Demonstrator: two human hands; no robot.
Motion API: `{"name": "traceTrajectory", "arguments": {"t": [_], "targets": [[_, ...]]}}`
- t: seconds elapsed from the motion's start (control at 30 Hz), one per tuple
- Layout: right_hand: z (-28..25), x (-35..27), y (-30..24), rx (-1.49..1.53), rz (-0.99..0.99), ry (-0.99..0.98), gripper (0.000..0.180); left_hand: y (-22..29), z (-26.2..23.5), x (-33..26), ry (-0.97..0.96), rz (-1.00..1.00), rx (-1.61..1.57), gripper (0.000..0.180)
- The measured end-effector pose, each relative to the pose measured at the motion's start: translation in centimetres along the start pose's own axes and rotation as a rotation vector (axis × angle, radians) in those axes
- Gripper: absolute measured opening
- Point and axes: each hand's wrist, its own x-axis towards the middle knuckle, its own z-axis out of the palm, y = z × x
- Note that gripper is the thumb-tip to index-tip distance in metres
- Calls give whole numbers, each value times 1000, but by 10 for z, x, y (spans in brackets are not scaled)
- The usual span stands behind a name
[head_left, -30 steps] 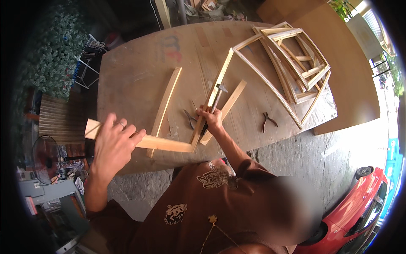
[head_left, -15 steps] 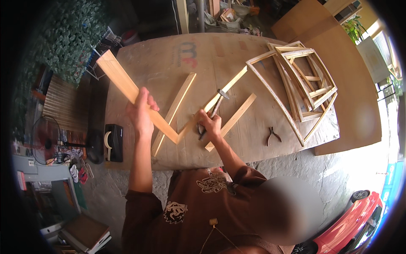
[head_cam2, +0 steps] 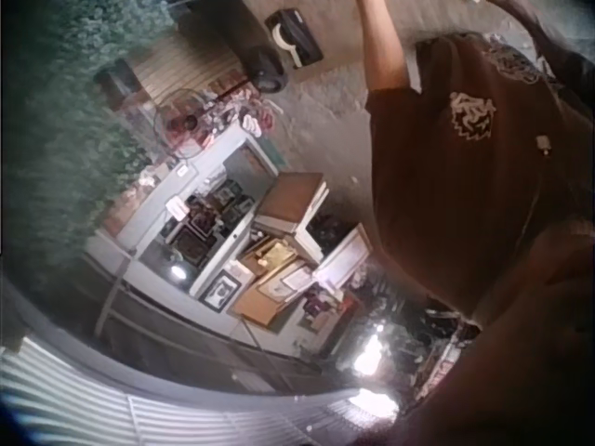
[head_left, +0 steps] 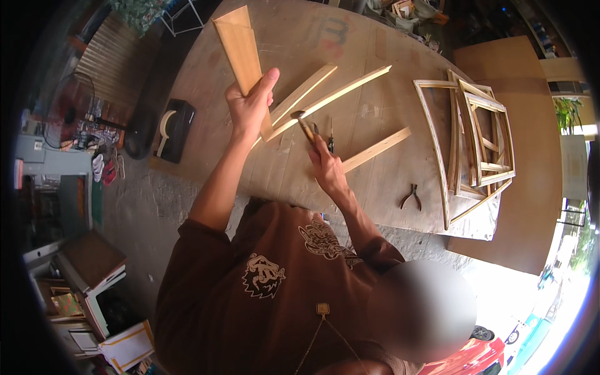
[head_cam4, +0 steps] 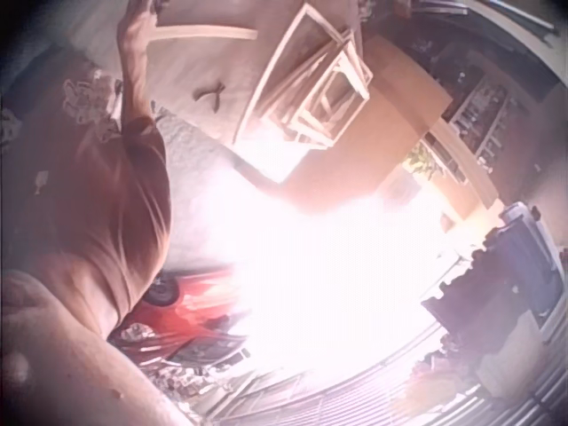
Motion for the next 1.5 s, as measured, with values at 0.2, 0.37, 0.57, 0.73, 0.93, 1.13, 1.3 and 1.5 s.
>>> {"name": "traceTrajectory", "arguments": {"t": [0.2, 0.37, 0.57, 0.73, 0.93, 1.13, 1.3, 1.5], "targets": [[15, -2, -30, 98, -263, 99, 55, 1, -11, -6, 1, 44, -10, 26], [18, -10, -23, -26, -107, -88, 58, -7, -17, -16, 7, 60, 51, 26], [30, -16, -1, -143, -32, -168, 53, -6, -12, -19, 17, 18, -49, 39], [15, -27, -29, 69, -178, 42, 54, -9, -16, -27, 50, 26, -12, 40], [22, -32, -15, -8, -189, 4, 52, -8, -13, -27, 51, -18, -68, 38], [31, -38, 16, -72, -143, 24, 53, 6, -7, -27, -19, -28, -120, 29], [5, -36, -4, 104, -108, 93, 52, 17, -8, -30, 1, -52, -127, 26], [-24, -68, 39, 225, 343, 283, 49, -20, 11, -26, -332, -205, 412, 30]]}}
